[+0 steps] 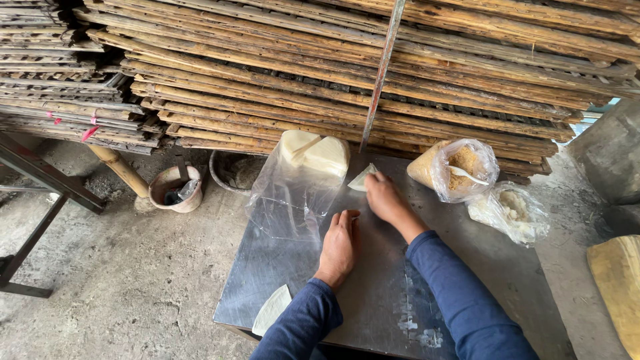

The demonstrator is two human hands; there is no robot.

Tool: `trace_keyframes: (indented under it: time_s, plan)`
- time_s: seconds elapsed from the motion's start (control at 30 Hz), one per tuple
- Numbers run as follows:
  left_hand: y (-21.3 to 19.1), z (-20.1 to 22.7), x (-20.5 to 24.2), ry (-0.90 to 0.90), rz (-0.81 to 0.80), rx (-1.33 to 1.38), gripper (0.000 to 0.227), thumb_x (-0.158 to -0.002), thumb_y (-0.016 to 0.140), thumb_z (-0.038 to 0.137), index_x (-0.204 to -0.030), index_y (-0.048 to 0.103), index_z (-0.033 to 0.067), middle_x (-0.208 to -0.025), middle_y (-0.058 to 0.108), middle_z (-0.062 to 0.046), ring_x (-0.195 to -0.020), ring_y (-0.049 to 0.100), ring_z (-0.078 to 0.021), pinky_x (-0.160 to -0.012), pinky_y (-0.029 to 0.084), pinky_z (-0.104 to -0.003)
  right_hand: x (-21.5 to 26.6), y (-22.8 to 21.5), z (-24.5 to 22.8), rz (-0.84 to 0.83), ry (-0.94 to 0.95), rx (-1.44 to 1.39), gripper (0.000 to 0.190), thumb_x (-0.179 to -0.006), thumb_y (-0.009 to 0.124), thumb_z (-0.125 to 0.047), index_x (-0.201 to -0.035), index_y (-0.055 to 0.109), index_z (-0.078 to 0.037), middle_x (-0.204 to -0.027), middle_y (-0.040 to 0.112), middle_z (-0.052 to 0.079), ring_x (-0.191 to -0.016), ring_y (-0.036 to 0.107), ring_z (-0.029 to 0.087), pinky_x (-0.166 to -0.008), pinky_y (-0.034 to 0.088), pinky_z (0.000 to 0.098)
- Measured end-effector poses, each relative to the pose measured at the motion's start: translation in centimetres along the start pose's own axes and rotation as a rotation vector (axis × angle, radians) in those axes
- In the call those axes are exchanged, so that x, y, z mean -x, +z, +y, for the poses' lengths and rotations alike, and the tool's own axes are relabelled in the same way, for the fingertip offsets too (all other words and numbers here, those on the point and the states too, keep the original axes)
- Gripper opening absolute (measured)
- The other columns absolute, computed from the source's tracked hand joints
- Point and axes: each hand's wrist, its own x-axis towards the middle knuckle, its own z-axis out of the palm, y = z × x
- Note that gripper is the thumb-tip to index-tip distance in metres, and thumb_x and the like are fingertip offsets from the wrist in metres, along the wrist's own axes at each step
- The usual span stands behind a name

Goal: The person repeatedly folds triangular wrappers, scoops a granular filling into each, and folds them into sealed packets. The person uses a small spoon to transfer the filling and places the finished packets on the metal table.

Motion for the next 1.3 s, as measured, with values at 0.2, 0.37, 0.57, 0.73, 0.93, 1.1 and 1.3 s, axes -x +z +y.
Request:
trace_keyframes:
  time_s: [0.2,0.37,0.57,0.73,0.93,1.1,1.3]
  plan:
    - [0.3,-0.3,0.0,-0.012,0.014,-0.017,0.02,-0.1,0.056,0.008,-0.119,0.06,0.0034,-0.109,0.064,-0.024,-0.093,0.066,-0.0456,-0.079,0.054,-0.05,-0.7,-0.5,5.5,0.087,0.614,-0.764,0.006,-0.1,0.059,-0.015,-0.101,0.063,-0.01,-0.093,0.068,0.005,-0.083,0.065,0.018,-0.07,0.051,0.0344]
    - [0.4,-0.4,0.1,-0.013,0.021,-0.015,0.019,-0.1,0.056,0.008,-0.118,0.059,0.0035,-0.109,0.063,-0.024,-0.092,0.065,-0.0458,-0.077,0.054,-0.05,1.8,-3.7,7.3,0.053,0.661,-1.094,0.009,-0.103,0.06,-0.016,-0.096,0.064,-0.011,-0.091,0.066,0.0,-0.081,0.064,0.011,-0.068,0.049,0.0273]
    - [0.3,-0.2,-0.1,0.038,0.042,0.059,0.015,-0.099,0.059,0.01,-0.112,0.061,0.0014,-0.102,0.069,-0.024,-0.086,0.069,-0.043,-0.073,0.056,-0.047,6.3,-9.2,5.1,0.103,0.537,-1.009,0.006,-0.101,0.058,-0.012,-0.099,0.062,-0.008,-0.089,0.066,0.003,-0.08,0.063,0.016,-0.07,0.053,0.0315]
    - [0.0,0.4,-0.2,-0.304,-0.18,0.305,0.019,-0.101,0.059,0.017,-0.11,0.064,0.0,-0.074,0.07,-0.015,-0.061,0.069,-0.0239,-0.058,0.056,-0.036,10.7,-11.2,-2.2,-0.036,0.168,-0.179,0.01,-0.097,0.06,-0.01,-0.104,0.061,-0.003,-0.09,0.067,0.015,-0.082,0.066,0.035,-0.066,0.051,0.0411]
    - [-0.9,1.3,-0.5,-0.394,-0.281,0.34,0.024,-0.099,0.062,0.022,-0.109,0.065,-0.0004,-0.072,0.073,-0.01,-0.061,0.072,-0.0141,-0.057,0.059,-0.031,15.3,-10.9,-9.5,0.036,-0.229,0.144,0.013,-0.084,0.059,-0.005,-0.096,0.062,-0.004,-0.093,0.062,0.012,-0.09,0.065,0.033,-0.081,0.05,0.0466]
    - [-1.9,1.4,-0.1,-0.33,-0.428,0.063,0.028,-0.097,0.07,0.028,-0.108,0.067,0.0025,-0.074,0.073,-0.014,-0.064,0.072,-0.02,-0.065,0.056,-0.034,15.9,-11.5,-8.8,0.089,-0.105,-0.105,0.023,-0.092,0.06,-0.008,-0.114,0.063,-0.001,-0.111,0.065,0.015,-0.097,0.067,0.031,-0.085,0.053,0.0427]
    - [-1.7,-0.6,0.6,0.13,-0.559,0.019,0.036,-0.072,0.084,0.018,-0.105,0.071,0.0086,-0.098,0.065,-0.01,-0.081,0.069,-0.0233,-0.076,0.058,-0.035,17.1,-12.9,-5.1,-0.064,0.258,-0.282,0.018,-0.089,0.069,-0.014,-0.105,0.064,-0.012,-0.105,0.066,0.007,-0.099,0.071,0.025,-0.084,0.056,0.04]
